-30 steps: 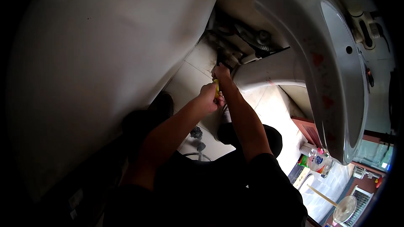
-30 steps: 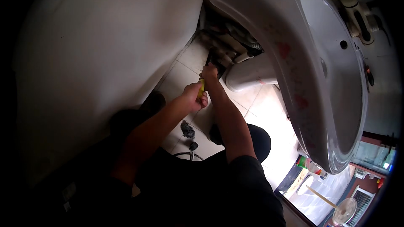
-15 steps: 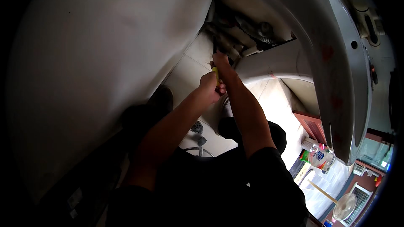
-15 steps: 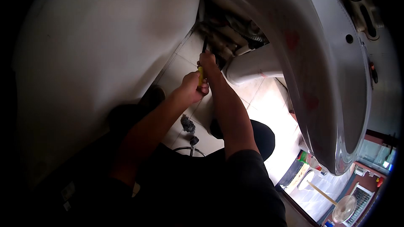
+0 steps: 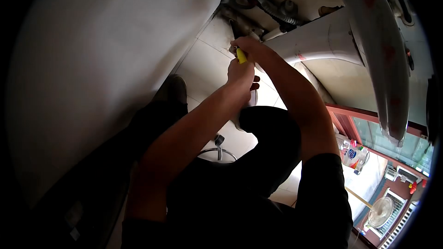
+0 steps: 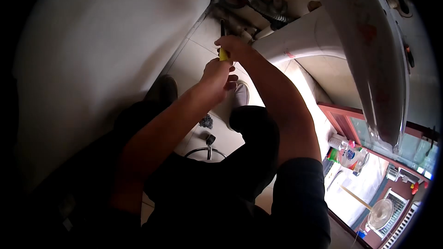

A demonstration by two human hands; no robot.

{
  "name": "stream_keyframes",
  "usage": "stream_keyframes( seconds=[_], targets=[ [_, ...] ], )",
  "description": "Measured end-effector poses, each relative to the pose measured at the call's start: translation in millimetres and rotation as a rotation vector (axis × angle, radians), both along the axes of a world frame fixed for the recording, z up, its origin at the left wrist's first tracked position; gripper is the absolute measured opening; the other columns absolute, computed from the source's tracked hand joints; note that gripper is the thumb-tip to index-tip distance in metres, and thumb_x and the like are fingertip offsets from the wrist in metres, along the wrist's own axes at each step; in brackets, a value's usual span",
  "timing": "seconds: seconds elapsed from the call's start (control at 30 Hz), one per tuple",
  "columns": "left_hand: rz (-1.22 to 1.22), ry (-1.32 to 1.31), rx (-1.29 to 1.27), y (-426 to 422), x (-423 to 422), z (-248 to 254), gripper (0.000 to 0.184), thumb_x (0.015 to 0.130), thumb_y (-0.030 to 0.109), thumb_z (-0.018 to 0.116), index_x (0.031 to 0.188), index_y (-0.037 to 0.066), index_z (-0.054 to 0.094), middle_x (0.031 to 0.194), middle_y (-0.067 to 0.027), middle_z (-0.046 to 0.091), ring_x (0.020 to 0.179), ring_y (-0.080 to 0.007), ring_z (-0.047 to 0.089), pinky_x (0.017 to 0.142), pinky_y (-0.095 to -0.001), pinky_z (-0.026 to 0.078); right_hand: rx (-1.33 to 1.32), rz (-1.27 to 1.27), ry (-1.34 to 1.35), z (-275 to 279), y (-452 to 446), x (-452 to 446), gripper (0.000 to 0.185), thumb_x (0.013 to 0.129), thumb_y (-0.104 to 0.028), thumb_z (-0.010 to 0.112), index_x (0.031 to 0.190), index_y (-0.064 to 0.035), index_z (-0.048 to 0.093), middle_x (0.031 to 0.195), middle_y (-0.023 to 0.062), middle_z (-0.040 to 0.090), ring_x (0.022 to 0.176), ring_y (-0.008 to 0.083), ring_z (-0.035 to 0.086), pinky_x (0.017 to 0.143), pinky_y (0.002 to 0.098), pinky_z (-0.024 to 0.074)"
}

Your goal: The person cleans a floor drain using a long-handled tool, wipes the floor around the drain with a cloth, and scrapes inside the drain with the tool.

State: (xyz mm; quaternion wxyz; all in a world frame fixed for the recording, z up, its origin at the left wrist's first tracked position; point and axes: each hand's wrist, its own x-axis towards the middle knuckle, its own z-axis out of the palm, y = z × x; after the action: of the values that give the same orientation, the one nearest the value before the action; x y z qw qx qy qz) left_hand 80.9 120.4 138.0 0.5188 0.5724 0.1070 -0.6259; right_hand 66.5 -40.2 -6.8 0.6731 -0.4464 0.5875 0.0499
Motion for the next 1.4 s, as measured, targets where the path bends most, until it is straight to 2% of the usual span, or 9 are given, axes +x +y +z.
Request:
stream_keyframes(
  seconds=[0.2,0.23,0.27,0.33,0.37,0.5,0.6,0.67,1.4],
  targets=[
    [-0.067,-0.08,-0.07,33,-11,11,0.036,0.089,0.019,0.053,0.122,0.006,0.046,0.11,-0.0079,0.055,0.081,-0.0187,0.064,0.058,-0.0304,0.052,0.093,0.061,-0.147,69,52,-30,0.02,0.089,-0.017,0.061,0.097,0.0021,0.056,0.083,0.0124,0.059,0.072,0.0217,0.057,0.064,0.0372,0.0482],
    [-0.086,-0.084,-0.116,35,-17,14,0.037,0.088,0.016,0.052,0.122,0.005,0.045,0.109,-0.0089,0.055,0.08,-0.0194,0.064,0.056,-0.0304,0.052,0.067,0.136,-0.098,77,58,-34,0.029,0.091,-0.028,0.061,0.088,0.0007,0.058,0.078,0.009,0.058,0.067,0.0184,0.054,0.062,0.0343,0.0457],
    [-0.105,-0.093,-0.163,36,-21,18,0.037,0.087,0.014,0.052,0.122,0.004,0.043,0.108,-0.01,0.055,0.078,-0.0201,0.064,0.053,-0.0305,0.052,0.071,0.136,-0.097,77,59,-36,0.029,0.091,-0.028,0.061,0.088,0.0007,0.058,0.078,0.009,0.058,0.067,0.0184,0.054,0.062,0.0343,0.0457],
    [-0.115,-0.178,-0.228,33,-29,21,0.046,0.083,0.009,0.051,0.125,0.003,0.036,0.105,-0.0139,0.054,0.077,-0.0218,0.063,0.052,-0.0319,0.053,-0.115,0.262,0.104,78,58,-38,0.033,0.09,-0.03,0.062,0.096,0.0015,0.057,0.083,0.0086,0.059,0.067,0.0186,0.055,0.064,0.0348,0.0474],
    [-0.122,-0.216,-0.205,31,-34,17,0.047,0.082,0.008,0.05,0.126,0.002,0.034,0.106,-0.0145,0.053,0.077,-0.0217,0.063,0.052,-0.0321,0.053,-0.043,0.225,0.063,99,67,-38,0.038,0.088,-0.028,0.063,0.109,0.002,0.052,0.087,0.0103,0.059,0.066,0.0186,0.056,0.062,0.0349,0.0488],
    [-0.18,-0.361,-0.161,22,-57,-2,0.057,0.082,0.008,0.047,0.134,-0.001,0.026,0.109,-0.0163,0.053,0.075,-0.0213,0.062,0.051,-0.0324,0.055,-0.079,0.168,-0.051,89,64,-53,0.063,0.086,-0.02,0.065,0.135,0.0016,0.032,0.087,0.015,0.059,0.063,0.018,0.055,0.053,0.0328,0.0474],
    [-0.212,-0.439,-0.142,21,-67,-2,0.069,0.08,0.007,0.046,0.141,-0.003,0.015,0.112,-0.0178,0.053,0.076,-0.0208,0.063,0.05,-0.0319,0.056,-0.131,0.224,-0.069,86,63,-64,0.069,0.086,-0.02,0.065,0.141,0.0011,0.028,0.086,0.0143,0.059,0.063,0.017,0.054,0.053,0.0322,0.0472],
    [-0.245,-0.431,-0.139,22,-66,2,0.078,0.079,0.008,0.046,0.146,-0.003,0.007,0.114,-0.0186,0.053,0.077,-0.0208,0.063,0.05,-0.0316,0.056,-0.127,0.202,-0.055,86,63,-65,0.07,0.086,-0.02,0.065,0.142,0.0008,0.027,0.087,0.0141,0.059,0.062,0.0167,0.054,0.053,0.0319,0.047],
    [-0.286,-0.388,-0.079,18,-66,11,0.085,0.078,0.011,0.047,0.148,0.0,0.001,0.132,-0.0229,0.036,0.099,-0.0268,0.058,0.055,-0.0316,0.059,-0.117,0.17,0.012,87,61,-62,0.073,0.088,-0.019,0.062,0.146,-0.0012,0.023,0.084,0.0126,0.06,0.061,0.0173,0.053,0.054,0.0325,0.0463]
  ],
)
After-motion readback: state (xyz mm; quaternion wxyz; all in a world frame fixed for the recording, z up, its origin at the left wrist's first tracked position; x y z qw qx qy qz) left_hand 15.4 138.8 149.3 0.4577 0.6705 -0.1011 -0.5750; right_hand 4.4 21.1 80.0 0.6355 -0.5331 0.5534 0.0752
